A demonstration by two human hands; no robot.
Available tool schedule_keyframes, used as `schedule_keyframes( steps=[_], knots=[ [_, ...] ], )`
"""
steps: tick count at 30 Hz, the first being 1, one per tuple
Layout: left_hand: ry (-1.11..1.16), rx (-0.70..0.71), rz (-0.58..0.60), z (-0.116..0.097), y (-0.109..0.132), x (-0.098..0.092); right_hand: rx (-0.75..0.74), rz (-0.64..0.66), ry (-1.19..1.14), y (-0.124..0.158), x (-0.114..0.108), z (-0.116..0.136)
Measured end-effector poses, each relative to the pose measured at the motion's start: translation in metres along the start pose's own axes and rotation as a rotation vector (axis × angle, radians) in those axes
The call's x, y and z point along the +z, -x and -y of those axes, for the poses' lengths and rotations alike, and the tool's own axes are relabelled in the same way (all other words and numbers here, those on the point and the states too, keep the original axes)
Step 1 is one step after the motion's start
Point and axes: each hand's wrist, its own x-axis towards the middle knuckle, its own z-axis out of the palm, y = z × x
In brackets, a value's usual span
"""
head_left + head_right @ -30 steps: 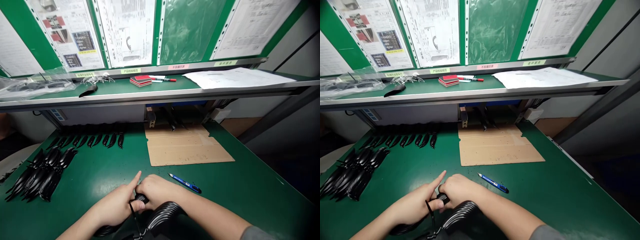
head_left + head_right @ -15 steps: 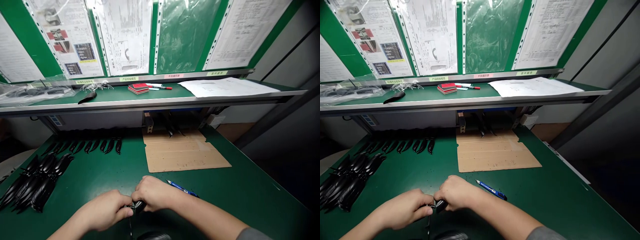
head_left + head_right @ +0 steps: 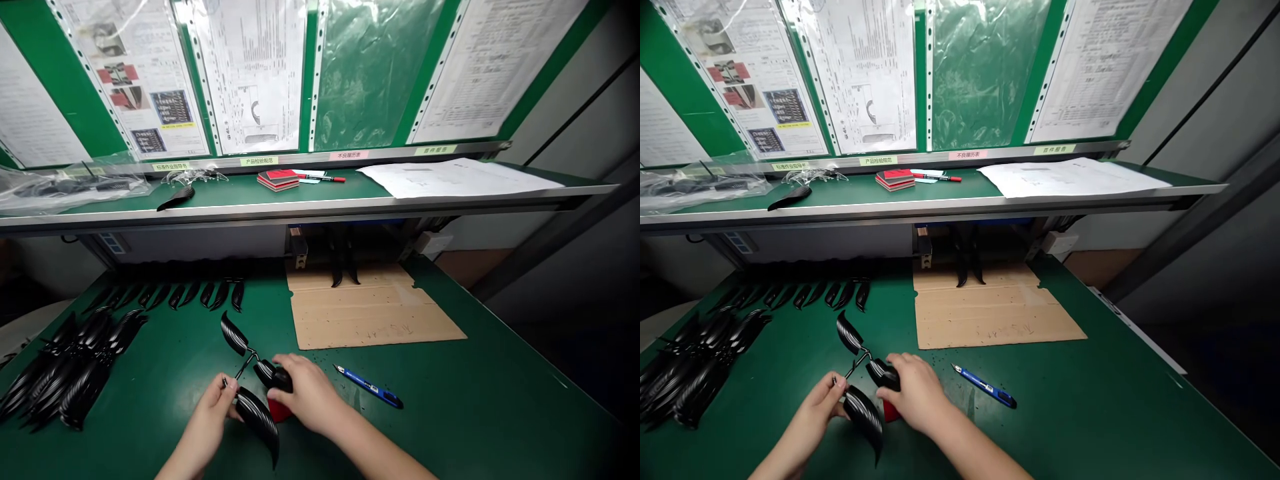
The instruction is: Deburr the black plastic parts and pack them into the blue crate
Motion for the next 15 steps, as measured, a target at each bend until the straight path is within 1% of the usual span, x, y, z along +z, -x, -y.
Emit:
schedule_keyframes(
  steps=[2, 4, 6, 7, 8, 9, 11, 13, 15],
  knots=[
    [0.219, -0.048, 0.03, 0.01, 0.007, 0.015, -0.028, 0.029, 0.052, 0.006, 0.014, 0.011],
    [0.465, -0.171, 0.001, 0.015, 0.014, 0.024, -0.034, 0.032, 0.076, 0.007, 0.019, 0.016],
    [0.671, -0.308, -0.057, 0.016, 0.02, 0.025, -0.062, 0.041, 0.101, 0.005, 0.018, 0.017],
    [0.711, -0.342, -0.078, 0.015, 0.022, 0.023, -0.088, 0.062, 0.115, 0.002, 0.016, 0.016],
    [0.687, -0.341, -0.088, 0.013, 0.022, 0.018, -0.122, 0.1, 0.128, -0.001, 0.013, 0.014],
    [0.594, -0.307, -0.092, 0.01, 0.023, 0.011, -0.162, 0.153, 0.142, -0.005, 0.012, 0.013],
    [0.27, -0.198, -0.099, 0.004, 0.022, -0.005, -0.245, 0.269, 0.172, -0.015, 0.013, 0.012],
    [-0.042, -0.111, -0.131, -0.001, 0.02, -0.022, -0.307, 0.351, 0.202, -0.024, 0.019, 0.015],
    [-0.204, -0.075, -0.182, -0.002, 0.021, -0.036, -0.334, 0.379, 0.218, -0.03, 0.029, 0.022]
  ],
)
